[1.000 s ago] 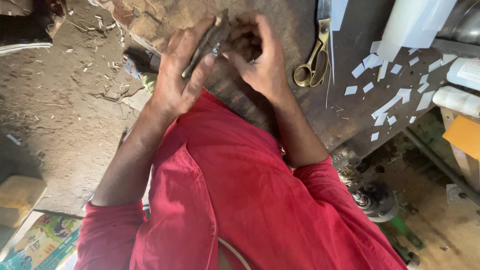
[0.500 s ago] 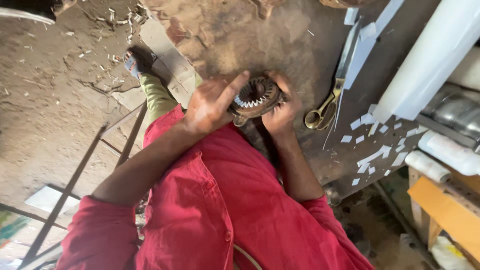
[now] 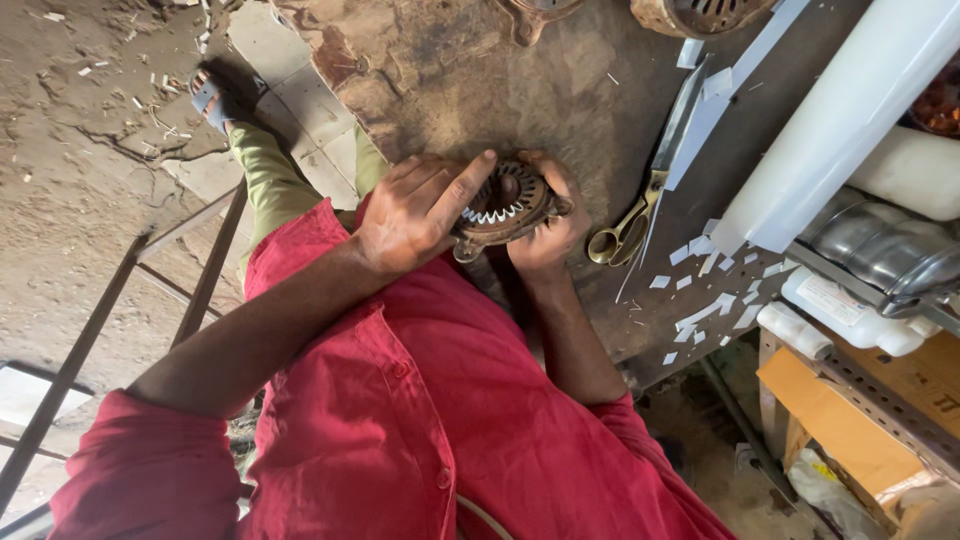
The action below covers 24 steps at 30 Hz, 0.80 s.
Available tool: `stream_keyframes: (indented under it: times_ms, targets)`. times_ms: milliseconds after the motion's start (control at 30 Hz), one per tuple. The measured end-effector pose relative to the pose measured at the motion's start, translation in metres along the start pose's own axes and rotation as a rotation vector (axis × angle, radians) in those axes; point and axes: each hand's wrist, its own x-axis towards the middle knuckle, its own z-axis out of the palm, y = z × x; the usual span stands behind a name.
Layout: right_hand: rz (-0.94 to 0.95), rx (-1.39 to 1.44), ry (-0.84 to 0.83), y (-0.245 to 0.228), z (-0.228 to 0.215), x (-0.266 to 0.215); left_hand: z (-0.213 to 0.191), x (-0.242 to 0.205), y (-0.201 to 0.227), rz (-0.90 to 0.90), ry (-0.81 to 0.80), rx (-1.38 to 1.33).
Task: The person inserts small white plastic pieces into the slots of a circular metal stator core, then cuts a white plastic strip into smaller pieces using scissors and continues inserting them into the stator. The person handles the stator core and plastic pieces by hand throughout.
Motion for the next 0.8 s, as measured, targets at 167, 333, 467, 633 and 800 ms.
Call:
stream_keyframes:
  times_ms: [167,333,467,633,800]
  targets:
    - [-0.082,-0.047,-0.030,-0.005,-0.006,0.008,-0.015,0.000,-0.002,0.045,0.036,0.087]
    - [-0.018,0.003,-0.053,-0.007,-0.006,0.015,-0.051,-0.077,-0.041,-0.294,-0.050,0.203]
    - [-0.031,0.127,-0.162,-0.003,-0.006,0.030,-0.060,-0.176,-0.086,-0.945,-0.337,0.204]
    - [-0.040,0.117,-0.174,-0.003,-0.005,0.039,-0.031,-0.242,-0.110,-1.180,-0.659,-0.001]
    - [-0.086,0.178,-0.203,-0.003,-0.009,0.043,-0.037,-0.255,-0.099,-1.135,-0.401,-0.574]
